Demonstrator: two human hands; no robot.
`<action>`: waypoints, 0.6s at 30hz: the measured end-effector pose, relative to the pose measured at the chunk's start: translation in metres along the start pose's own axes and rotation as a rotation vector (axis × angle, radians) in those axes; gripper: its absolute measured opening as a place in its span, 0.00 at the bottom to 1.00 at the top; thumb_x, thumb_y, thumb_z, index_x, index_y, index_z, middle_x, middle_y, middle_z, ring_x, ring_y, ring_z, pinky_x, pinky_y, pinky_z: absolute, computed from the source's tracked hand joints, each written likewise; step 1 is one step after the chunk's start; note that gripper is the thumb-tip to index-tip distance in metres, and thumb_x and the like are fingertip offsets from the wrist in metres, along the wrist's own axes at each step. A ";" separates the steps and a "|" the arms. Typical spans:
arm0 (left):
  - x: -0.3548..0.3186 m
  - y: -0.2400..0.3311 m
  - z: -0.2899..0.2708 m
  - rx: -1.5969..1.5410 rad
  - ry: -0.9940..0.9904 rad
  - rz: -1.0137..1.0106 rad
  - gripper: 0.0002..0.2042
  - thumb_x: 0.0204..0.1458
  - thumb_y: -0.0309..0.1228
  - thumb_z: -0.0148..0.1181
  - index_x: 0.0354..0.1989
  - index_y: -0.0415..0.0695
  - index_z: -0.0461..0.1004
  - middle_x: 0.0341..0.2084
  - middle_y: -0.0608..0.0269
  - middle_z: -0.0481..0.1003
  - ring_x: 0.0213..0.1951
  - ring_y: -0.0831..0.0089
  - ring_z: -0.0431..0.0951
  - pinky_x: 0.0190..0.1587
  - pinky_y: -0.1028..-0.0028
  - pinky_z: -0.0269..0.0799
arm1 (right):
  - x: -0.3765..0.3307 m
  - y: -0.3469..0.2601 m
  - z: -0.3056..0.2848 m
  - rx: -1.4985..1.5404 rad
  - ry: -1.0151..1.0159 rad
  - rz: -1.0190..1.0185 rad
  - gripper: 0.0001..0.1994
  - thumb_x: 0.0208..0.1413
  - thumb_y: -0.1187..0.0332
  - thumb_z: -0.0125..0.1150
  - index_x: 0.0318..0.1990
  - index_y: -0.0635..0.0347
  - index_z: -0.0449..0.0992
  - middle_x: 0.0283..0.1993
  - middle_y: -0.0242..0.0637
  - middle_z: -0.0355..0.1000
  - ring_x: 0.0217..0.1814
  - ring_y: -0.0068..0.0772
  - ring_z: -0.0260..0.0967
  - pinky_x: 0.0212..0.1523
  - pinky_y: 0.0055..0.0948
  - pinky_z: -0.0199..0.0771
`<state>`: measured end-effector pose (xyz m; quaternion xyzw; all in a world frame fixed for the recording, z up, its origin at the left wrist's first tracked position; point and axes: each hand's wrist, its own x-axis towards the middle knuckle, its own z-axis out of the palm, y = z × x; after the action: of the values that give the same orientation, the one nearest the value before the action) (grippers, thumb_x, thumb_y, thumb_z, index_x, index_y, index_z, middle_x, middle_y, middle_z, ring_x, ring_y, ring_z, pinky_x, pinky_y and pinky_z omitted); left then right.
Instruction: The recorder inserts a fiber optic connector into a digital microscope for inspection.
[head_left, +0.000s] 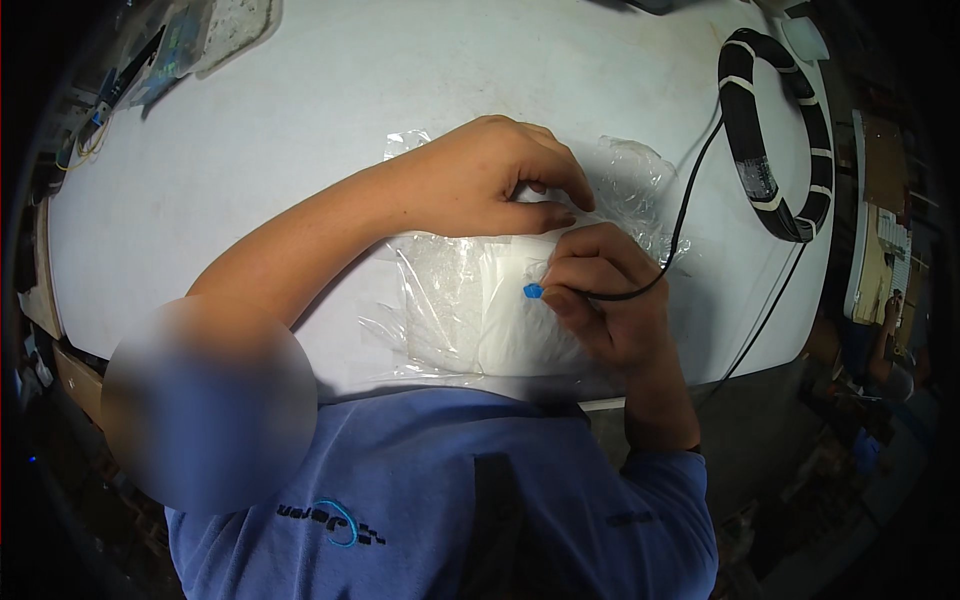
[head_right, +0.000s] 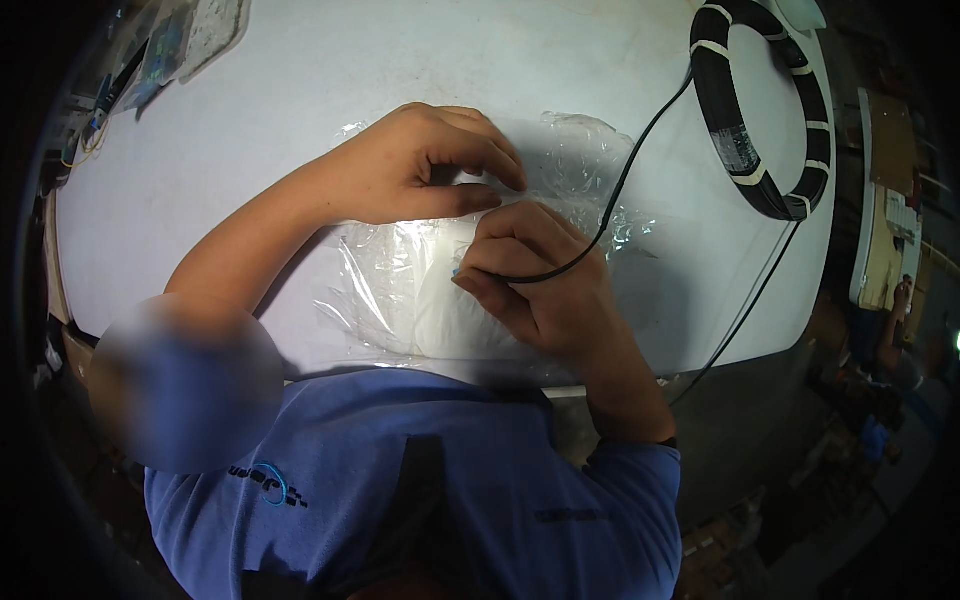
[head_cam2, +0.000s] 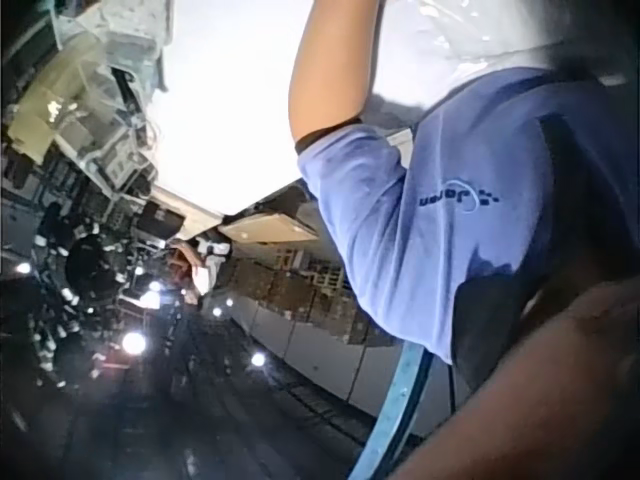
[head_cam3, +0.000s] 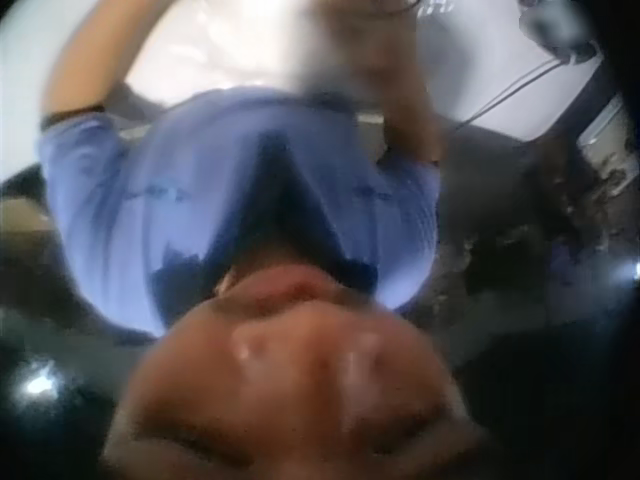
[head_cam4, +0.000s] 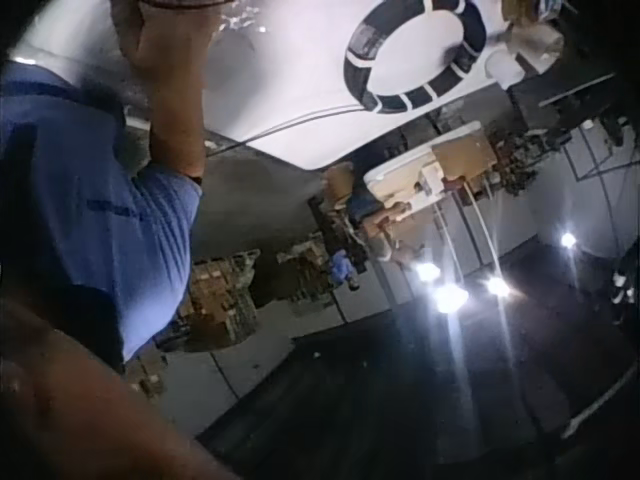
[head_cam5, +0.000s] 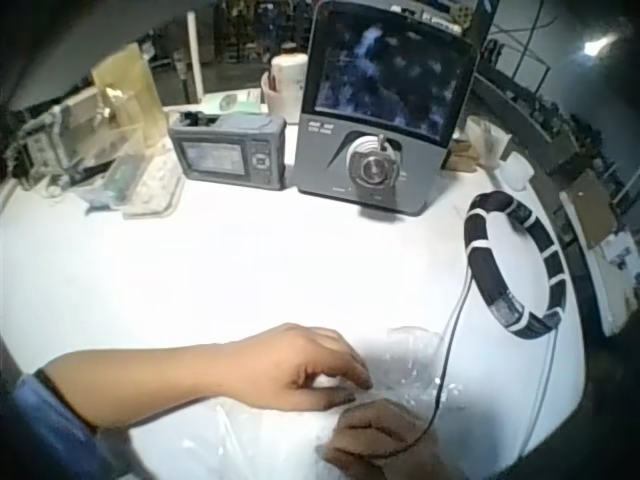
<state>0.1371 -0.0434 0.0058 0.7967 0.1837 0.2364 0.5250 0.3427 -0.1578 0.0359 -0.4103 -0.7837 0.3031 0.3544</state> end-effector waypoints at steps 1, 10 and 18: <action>0.000 0.001 0.001 -0.002 0.005 -0.009 0.10 0.56 0.25 0.67 0.46 0.42 0.85 0.44 0.61 0.83 0.41 0.70 0.81 0.33 0.73 0.74 | -0.001 0.001 0.000 0.013 0.008 0.008 0.08 0.53 0.72 0.75 0.35 0.55 0.79 0.36 0.34 0.73 0.35 0.39 0.76 0.36 0.36 0.77; 0.000 0.002 0.000 0.006 0.009 -0.023 0.10 0.57 0.26 0.67 0.47 0.42 0.86 0.43 0.61 0.83 0.36 0.71 0.80 0.31 0.73 0.74 | 0.001 -0.002 -0.002 -0.008 -0.018 -0.001 0.09 0.50 0.74 0.74 0.34 0.56 0.78 0.38 0.35 0.74 0.35 0.40 0.76 0.36 0.36 0.78; 0.000 0.001 0.001 -0.006 0.021 -0.022 0.10 0.57 0.26 0.67 0.47 0.42 0.85 0.42 0.60 0.83 0.34 0.72 0.80 0.32 0.73 0.74 | -0.001 -0.001 -0.002 0.035 -0.011 0.027 0.09 0.50 0.74 0.75 0.35 0.56 0.78 0.39 0.36 0.75 0.37 0.41 0.77 0.37 0.36 0.79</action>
<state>0.1372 -0.0446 0.0067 0.7906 0.1973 0.2395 0.5279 0.3440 -0.1588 0.0378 -0.4131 -0.7745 0.3237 0.3531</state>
